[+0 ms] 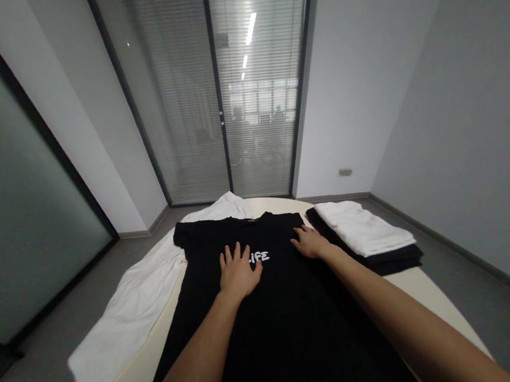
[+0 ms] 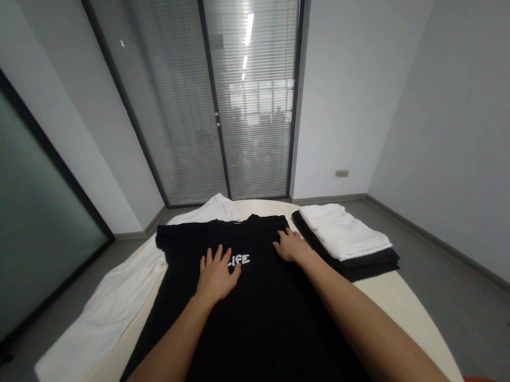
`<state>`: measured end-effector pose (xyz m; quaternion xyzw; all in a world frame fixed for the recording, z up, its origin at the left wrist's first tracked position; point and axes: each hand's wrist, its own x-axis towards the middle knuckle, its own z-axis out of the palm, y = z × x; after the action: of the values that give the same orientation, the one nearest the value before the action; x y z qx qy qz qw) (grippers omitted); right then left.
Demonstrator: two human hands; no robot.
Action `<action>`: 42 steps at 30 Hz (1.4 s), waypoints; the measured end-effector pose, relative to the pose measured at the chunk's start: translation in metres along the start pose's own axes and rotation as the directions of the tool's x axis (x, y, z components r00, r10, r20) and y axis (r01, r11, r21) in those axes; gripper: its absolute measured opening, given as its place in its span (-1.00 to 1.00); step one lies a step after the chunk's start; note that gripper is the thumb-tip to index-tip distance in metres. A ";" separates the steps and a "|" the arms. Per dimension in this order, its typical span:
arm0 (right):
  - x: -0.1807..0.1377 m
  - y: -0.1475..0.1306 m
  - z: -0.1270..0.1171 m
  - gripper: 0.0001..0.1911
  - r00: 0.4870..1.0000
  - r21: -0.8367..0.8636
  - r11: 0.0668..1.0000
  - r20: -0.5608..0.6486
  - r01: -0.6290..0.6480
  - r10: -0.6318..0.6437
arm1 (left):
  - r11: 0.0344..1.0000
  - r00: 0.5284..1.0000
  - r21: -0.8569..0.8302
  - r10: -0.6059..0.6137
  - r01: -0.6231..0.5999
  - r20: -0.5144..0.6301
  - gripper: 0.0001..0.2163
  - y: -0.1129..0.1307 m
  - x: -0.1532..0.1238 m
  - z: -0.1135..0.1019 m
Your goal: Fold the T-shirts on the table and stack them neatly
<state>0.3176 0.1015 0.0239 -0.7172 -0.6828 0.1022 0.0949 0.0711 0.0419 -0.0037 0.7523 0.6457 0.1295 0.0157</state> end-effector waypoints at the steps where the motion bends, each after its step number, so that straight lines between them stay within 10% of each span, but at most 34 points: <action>1: -0.008 -0.001 0.002 -0.42 1.000 -0.026 0.999 -0.023 -0.020 0.020 | 1.000 1.000 -0.001 0.002 -0.002 0.000 -0.39 0.000 0.000 0.000; 9: -0.038 -0.007 -0.009 -0.55 0.979 -0.098 0.979 -0.115 -0.180 0.168 | 1.000 0.999 -0.009 -0.005 0.005 0.032 -0.38 0.001 -0.001 -0.004; 17: -0.002 0.014 -0.020 -0.65 0.994 0.047 0.993 0.033 -0.105 0.104 | 1.000 0.999 -0.010 -0.007 0.008 0.042 -0.38 0.000 0.000 -0.003; 42: 0.066 0.004 0.002 -0.56 0.966 0.031 0.985 -0.193 -0.171 0.174 | 1.000 1.000 -0.022 -0.005 0.006 0.018 -0.38 0.000 0.002 -0.001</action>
<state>0.3243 0.1674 0.0195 -0.7798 -0.6044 0.0439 0.1572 0.0713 0.0439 -0.0026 0.7515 0.6461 0.1300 0.0303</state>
